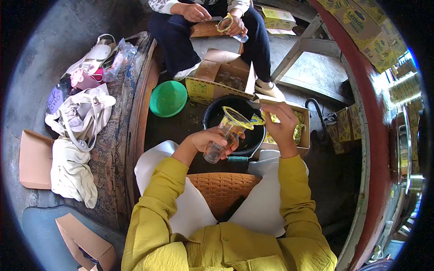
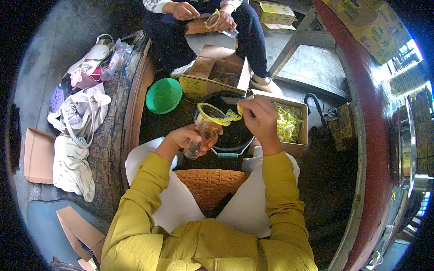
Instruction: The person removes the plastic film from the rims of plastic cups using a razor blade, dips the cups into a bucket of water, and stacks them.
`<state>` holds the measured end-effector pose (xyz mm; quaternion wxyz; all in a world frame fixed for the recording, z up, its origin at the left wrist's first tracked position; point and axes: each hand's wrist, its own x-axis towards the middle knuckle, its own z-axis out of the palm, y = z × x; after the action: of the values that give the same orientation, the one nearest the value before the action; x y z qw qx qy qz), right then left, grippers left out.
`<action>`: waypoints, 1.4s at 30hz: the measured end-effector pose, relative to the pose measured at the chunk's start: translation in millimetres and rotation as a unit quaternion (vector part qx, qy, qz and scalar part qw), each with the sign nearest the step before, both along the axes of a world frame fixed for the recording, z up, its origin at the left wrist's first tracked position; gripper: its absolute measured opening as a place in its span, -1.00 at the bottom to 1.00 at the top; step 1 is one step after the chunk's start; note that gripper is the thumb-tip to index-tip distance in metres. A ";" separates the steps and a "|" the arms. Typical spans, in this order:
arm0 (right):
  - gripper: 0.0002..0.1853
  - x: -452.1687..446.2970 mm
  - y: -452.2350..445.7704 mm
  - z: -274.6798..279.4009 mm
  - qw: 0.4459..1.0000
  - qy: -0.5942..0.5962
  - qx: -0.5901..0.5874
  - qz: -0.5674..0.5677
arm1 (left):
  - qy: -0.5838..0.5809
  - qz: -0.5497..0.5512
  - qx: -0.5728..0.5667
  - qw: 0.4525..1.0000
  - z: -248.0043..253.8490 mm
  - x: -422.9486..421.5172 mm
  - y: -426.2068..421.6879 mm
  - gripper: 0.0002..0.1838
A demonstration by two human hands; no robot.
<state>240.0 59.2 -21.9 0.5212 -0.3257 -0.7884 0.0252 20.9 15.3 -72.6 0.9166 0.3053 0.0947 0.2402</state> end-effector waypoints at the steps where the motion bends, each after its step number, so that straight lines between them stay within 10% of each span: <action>1: -0.80 3.6 2.7 0.2 1.000 0.004 -0.002 -0.015 | 0.015 0.005 0.010 1.000 0.1 0.1 0.6 -0.35; 11: -0.78 61.6 34.8 -8.8 0.983 0.011 -0.019 -0.181 | 0.112 0.052 0.058 0.991 7.7 -2.0 3.5 -0.33; 16: -0.86 102.0 53.7 -31.2 0.914 -0.130 -0.228 -0.310 | 0.158 0.065 0.082 0.982 8.7 -1.8 3.1 -0.35; 25: -0.53 149.3 68.6 -113.8 0.752 -0.307 -0.418 -0.406 | 0.268 0.252 0.191 0.910 3.6 -11.0 3.4 -0.40; 26: -0.27 146.5 75.2 -111.0 0.741 -0.280 -0.465 -0.396 | 0.251 0.278 0.199 0.906 2.1 -9.2 2.9 -0.41; 30: -0.62 145.8 98.2 -128.6 0.780 -0.340 -0.405 -0.334 | 0.264 0.346 0.215 0.874 14.4 -5.8 -0.6 -0.39; 37: -0.72 69.1 81.8 -54.1 0.929 0.017 -0.338 -0.150 | 0.255 0.466 0.401 0.746 49.5 -7.6 3.2 -0.35; 42: -0.72 25.7 47.2 6.8 0.925 0.174 -0.336 0.019 | 0.233 0.517 0.410 0.715 69.0 -2.5 -4.7 -0.36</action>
<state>265.6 106.4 -15.1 0.5091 -0.4576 -0.6367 0.3549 18.4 10.7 -3.6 0.3836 0.6007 0.3407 0.6132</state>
